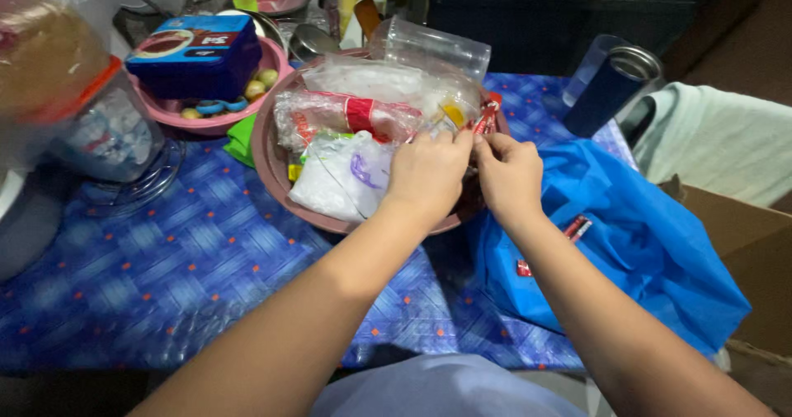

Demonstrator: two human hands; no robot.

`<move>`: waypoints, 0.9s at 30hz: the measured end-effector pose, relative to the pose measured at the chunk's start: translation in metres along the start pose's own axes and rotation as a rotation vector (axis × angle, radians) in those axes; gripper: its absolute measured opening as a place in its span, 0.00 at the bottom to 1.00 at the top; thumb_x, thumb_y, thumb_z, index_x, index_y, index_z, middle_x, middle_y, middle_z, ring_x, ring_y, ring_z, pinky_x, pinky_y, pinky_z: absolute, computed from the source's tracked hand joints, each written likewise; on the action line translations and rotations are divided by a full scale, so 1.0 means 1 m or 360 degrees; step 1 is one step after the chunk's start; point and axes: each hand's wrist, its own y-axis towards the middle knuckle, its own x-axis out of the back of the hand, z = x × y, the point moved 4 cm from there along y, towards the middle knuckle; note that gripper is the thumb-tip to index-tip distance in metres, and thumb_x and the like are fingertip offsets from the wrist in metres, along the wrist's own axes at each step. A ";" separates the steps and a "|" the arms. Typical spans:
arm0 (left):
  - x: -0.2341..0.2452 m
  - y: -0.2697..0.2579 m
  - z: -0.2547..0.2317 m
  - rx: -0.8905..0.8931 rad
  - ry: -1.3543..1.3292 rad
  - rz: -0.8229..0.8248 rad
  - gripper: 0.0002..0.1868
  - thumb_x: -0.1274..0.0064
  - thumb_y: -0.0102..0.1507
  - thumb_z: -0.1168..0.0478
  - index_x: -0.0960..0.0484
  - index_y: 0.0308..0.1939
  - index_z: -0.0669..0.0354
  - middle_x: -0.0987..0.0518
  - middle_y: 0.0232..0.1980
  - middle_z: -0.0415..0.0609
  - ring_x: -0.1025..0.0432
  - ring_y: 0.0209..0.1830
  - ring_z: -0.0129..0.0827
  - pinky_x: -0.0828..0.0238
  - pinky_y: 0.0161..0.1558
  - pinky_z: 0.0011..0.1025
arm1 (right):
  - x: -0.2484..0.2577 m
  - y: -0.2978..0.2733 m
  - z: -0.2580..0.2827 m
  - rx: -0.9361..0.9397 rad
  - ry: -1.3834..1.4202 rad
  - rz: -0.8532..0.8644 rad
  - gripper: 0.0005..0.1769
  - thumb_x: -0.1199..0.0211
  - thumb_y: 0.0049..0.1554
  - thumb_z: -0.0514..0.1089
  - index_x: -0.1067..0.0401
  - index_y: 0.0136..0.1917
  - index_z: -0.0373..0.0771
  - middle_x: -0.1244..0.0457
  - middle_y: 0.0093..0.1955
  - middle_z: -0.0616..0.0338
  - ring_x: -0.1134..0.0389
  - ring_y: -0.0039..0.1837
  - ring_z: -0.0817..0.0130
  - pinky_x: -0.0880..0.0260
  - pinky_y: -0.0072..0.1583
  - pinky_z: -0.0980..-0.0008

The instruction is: The person transfers various small packaged items from a blue plastic bag into a pink plastic basket on a table. They handle items one by one, including sachets and small boxes, and place them into the basket. Finally, they fold the empty blue bag.

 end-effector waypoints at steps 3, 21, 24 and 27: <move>-0.013 -0.007 0.004 -0.0055 0.0167 0.0002 0.08 0.44 0.55 0.64 0.16 0.37 0.57 0.19 0.45 0.52 0.24 0.48 0.51 0.21 0.38 0.43 | 0.013 -0.006 -0.010 0.0005 0.0018 -0.0061 0.16 0.38 0.62 0.51 0.20 0.51 0.37 0.30 0.36 0.51 0.30 0.37 0.69 0.32 0.42 0.65; -0.021 -0.027 -0.086 -0.0315 -0.0812 -0.0123 0.06 0.43 0.55 0.62 0.15 0.35 0.57 0.22 0.44 0.52 0.30 0.51 0.49 0.29 0.51 0.47 | 0.130 -0.046 -0.218 -0.0969 0.0547 0.0002 0.38 0.59 0.66 0.65 0.23 0.44 0.29 0.30 0.38 0.50 0.29 0.35 0.64 0.27 0.39 0.68; -0.052 -0.018 -0.118 0.0175 -0.1076 0.0102 0.06 0.44 0.61 0.61 0.14 0.38 0.55 0.19 0.46 0.53 0.27 0.53 0.49 0.28 0.55 0.47 | 0.138 -0.047 -0.247 -0.0904 0.0607 0.0304 0.21 0.36 0.61 0.48 0.22 0.49 0.22 0.32 0.40 0.49 0.35 0.36 0.65 0.35 0.38 0.66; -0.084 -0.022 -0.138 0.0293 -0.0989 0.0647 0.08 0.45 0.63 0.58 0.13 0.41 0.55 0.19 0.49 0.57 0.28 0.55 0.54 0.30 0.57 0.48 | 0.135 -0.044 -0.251 -0.0729 -0.0087 0.0424 0.18 0.33 0.54 0.50 0.19 0.52 0.36 0.28 0.40 0.56 0.30 0.37 0.68 0.29 0.40 0.68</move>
